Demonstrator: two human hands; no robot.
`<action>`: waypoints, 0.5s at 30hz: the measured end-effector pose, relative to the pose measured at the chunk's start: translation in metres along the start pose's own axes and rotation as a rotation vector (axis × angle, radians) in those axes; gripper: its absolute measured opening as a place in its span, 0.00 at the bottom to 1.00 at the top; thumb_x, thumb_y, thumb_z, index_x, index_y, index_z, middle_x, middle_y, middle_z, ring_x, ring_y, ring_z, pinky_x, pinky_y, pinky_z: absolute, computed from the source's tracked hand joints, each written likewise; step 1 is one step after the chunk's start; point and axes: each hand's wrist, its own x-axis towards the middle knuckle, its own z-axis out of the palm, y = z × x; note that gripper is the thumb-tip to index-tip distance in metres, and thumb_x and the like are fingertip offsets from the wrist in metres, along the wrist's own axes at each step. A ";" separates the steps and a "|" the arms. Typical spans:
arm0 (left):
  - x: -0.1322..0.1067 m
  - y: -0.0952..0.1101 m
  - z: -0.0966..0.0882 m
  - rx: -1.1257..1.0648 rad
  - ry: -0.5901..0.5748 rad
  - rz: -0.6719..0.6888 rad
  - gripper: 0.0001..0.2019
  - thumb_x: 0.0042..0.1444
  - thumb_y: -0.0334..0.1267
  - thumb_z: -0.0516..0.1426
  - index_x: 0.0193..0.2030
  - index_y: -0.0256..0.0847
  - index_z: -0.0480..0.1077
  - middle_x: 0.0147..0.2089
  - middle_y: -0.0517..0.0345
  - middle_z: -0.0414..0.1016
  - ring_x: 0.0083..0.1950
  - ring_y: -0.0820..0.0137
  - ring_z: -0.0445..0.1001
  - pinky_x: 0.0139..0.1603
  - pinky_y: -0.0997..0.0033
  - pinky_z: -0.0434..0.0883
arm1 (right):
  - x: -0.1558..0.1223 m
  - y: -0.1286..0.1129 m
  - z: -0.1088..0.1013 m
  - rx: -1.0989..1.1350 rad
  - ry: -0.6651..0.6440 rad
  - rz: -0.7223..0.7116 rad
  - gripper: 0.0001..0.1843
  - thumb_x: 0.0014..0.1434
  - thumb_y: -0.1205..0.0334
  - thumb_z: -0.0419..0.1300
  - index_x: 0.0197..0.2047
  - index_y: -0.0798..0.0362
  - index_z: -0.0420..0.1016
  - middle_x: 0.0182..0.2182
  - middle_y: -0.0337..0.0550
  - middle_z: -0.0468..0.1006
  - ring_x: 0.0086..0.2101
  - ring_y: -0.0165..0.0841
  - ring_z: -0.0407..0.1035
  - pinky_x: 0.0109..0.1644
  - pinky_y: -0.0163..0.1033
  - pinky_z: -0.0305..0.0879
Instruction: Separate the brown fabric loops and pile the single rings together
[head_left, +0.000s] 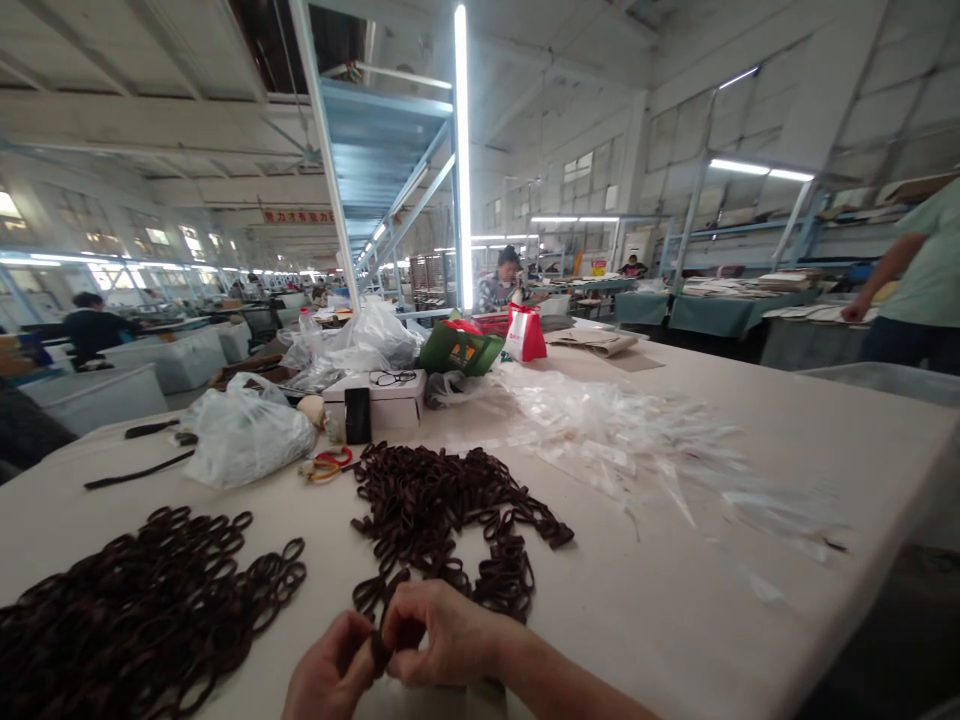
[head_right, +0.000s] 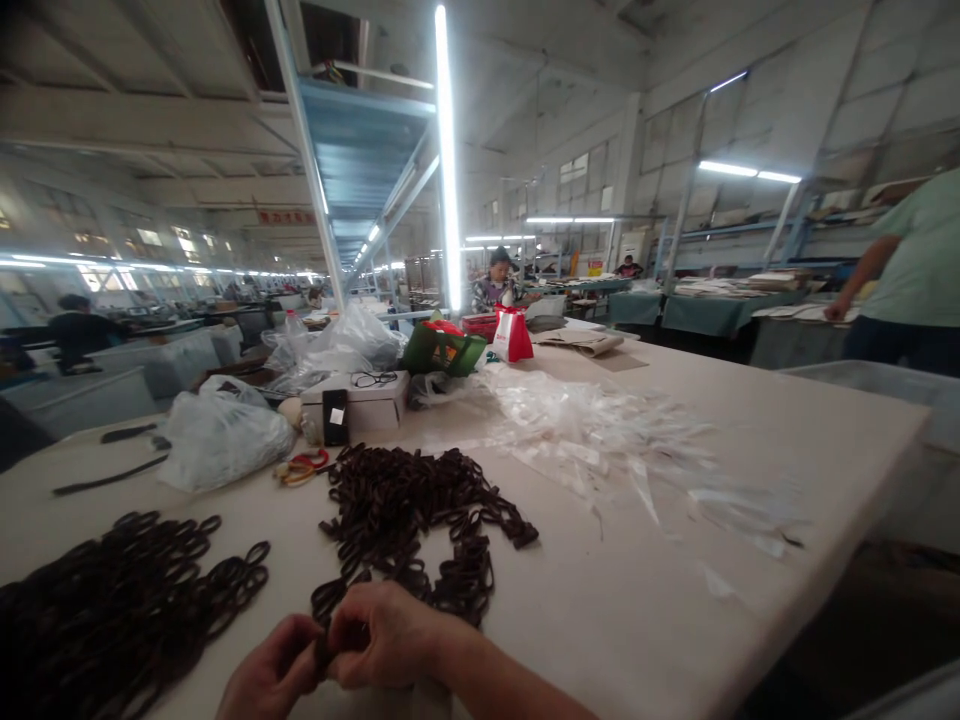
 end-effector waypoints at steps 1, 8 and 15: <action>-0.001 0.002 0.001 0.001 0.006 0.006 0.18 0.48 0.54 0.61 0.26 0.41 0.66 0.21 0.63 0.63 0.25 0.70 0.60 0.27 0.77 0.60 | -0.001 -0.002 -0.002 0.003 -0.030 0.006 0.08 0.45 0.69 0.63 0.32 0.55 0.75 0.26 0.33 0.69 0.25 0.23 0.63 0.30 0.26 0.61; -0.003 0.001 0.004 0.046 0.032 0.048 0.17 0.51 0.53 0.58 0.26 0.41 0.64 0.21 0.63 0.62 0.24 0.71 0.61 0.25 0.77 0.59 | -0.001 -0.009 0.000 -0.077 -0.014 0.034 0.07 0.45 0.72 0.61 0.30 0.55 0.72 0.25 0.32 0.69 0.24 0.23 0.61 0.27 0.25 0.58; -0.004 0.001 0.015 0.114 0.074 0.011 0.08 0.53 0.42 0.53 0.33 0.42 0.59 0.21 0.64 0.67 0.21 0.70 0.70 0.23 0.76 0.66 | 0.003 -0.012 0.008 -0.267 0.246 0.097 0.06 0.46 0.73 0.55 0.28 0.54 0.65 0.23 0.33 0.65 0.24 0.25 0.58 0.28 0.30 0.52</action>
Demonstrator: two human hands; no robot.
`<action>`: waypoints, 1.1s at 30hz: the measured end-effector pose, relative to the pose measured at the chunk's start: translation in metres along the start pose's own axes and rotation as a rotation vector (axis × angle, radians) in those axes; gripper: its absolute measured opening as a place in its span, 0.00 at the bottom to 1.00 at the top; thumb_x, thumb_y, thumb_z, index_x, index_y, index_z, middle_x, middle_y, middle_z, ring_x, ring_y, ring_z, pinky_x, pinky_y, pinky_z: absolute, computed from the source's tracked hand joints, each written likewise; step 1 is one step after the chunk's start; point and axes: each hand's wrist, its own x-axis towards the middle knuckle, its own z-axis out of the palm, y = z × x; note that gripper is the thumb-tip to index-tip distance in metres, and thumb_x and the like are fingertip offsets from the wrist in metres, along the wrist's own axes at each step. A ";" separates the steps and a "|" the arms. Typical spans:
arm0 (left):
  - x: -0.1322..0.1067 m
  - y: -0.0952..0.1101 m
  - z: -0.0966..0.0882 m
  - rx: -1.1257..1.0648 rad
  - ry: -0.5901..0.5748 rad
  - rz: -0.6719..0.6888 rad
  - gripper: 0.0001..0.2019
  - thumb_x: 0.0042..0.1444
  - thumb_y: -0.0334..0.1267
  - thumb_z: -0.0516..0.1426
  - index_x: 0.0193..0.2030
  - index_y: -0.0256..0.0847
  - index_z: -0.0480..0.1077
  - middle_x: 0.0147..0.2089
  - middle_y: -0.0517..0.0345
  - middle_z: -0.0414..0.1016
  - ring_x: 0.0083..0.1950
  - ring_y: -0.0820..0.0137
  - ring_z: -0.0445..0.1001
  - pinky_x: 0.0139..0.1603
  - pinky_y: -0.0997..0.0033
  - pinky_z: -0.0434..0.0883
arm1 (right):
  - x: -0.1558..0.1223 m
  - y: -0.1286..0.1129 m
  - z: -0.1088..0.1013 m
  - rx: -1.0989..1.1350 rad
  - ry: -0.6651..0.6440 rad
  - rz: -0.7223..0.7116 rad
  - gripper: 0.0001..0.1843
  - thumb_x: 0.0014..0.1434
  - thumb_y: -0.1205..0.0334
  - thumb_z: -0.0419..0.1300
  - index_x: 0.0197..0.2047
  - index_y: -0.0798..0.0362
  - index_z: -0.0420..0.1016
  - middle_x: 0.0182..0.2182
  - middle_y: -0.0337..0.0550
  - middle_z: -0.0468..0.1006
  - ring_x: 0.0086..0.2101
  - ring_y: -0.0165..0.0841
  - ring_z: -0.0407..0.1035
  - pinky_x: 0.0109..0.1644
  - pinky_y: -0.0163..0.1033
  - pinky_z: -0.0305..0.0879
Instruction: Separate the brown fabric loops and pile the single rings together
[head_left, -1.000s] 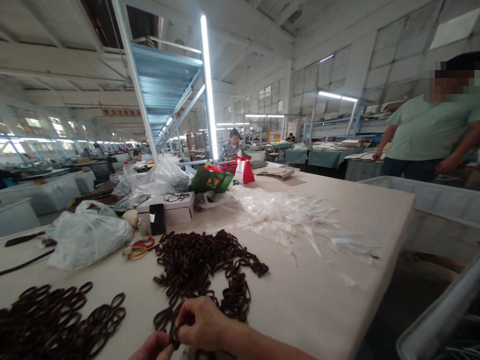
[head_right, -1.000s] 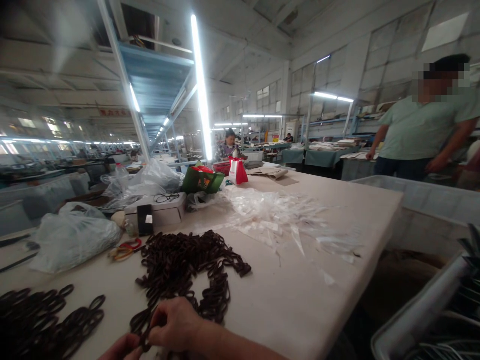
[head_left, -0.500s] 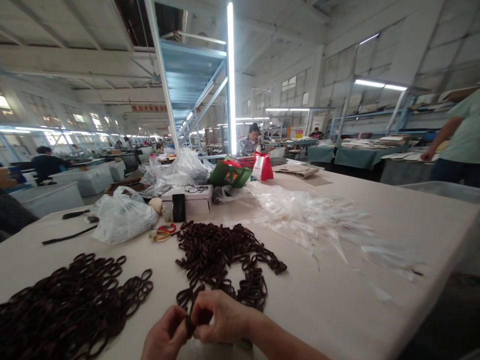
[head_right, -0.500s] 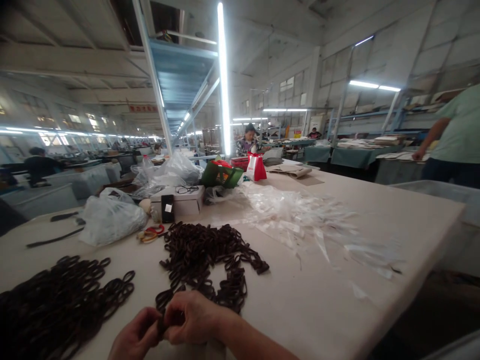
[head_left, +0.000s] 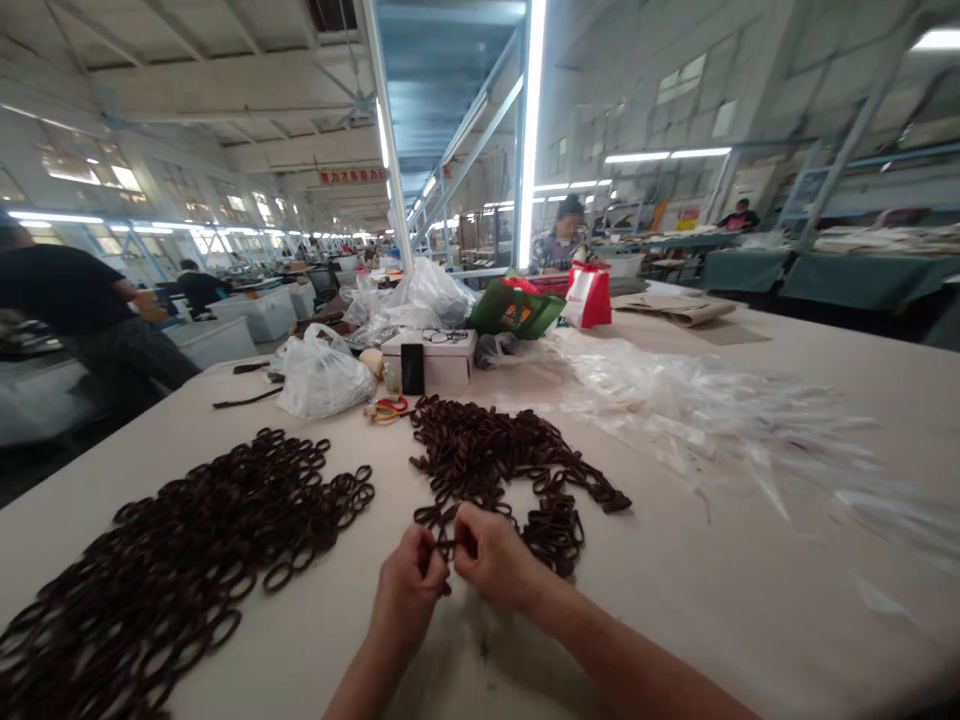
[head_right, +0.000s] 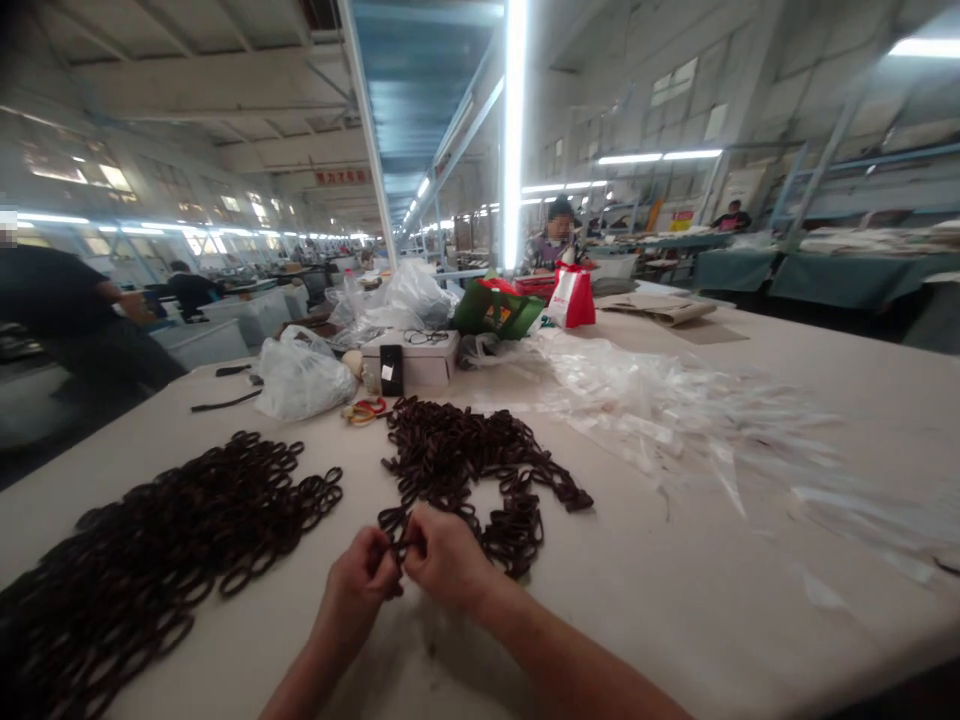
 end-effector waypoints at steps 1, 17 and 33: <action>0.000 0.001 0.000 0.024 0.009 0.007 0.07 0.54 0.41 0.53 0.33 0.42 0.59 0.22 0.64 0.67 0.22 0.70 0.72 0.24 0.77 0.67 | 0.000 -0.001 0.000 -0.022 0.037 0.025 0.07 0.47 0.74 0.55 0.29 0.53 0.65 0.23 0.34 0.66 0.25 0.26 0.58 0.30 0.31 0.53; 0.023 -0.002 -0.039 0.222 0.288 0.077 0.03 0.55 0.32 0.54 0.37 0.39 0.62 0.23 0.66 0.68 0.21 0.75 0.70 0.24 0.80 0.64 | 0.004 0.005 -0.002 0.015 -0.063 0.013 0.13 0.55 0.66 0.53 0.44 0.54 0.69 0.28 0.35 0.74 0.23 0.25 0.63 0.29 0.31 0.58; 0.025 -0.004 -0.030 0.637 0.025 -0.017 0.02 0.52 0.33 0.60 0.33 0.39 0.74 0.33 0.53 0.75 0.38 0.64 0.73 0.42 0.69 0.69 | 0.014 0.034 -0.003 -0.196 0.025 -0.142 0.14 0.58 0.54 0.52 0.39 0.50 0.74 0.34 0.43 0.79 0.31 0.36 0.73 0.37 0.39 0.68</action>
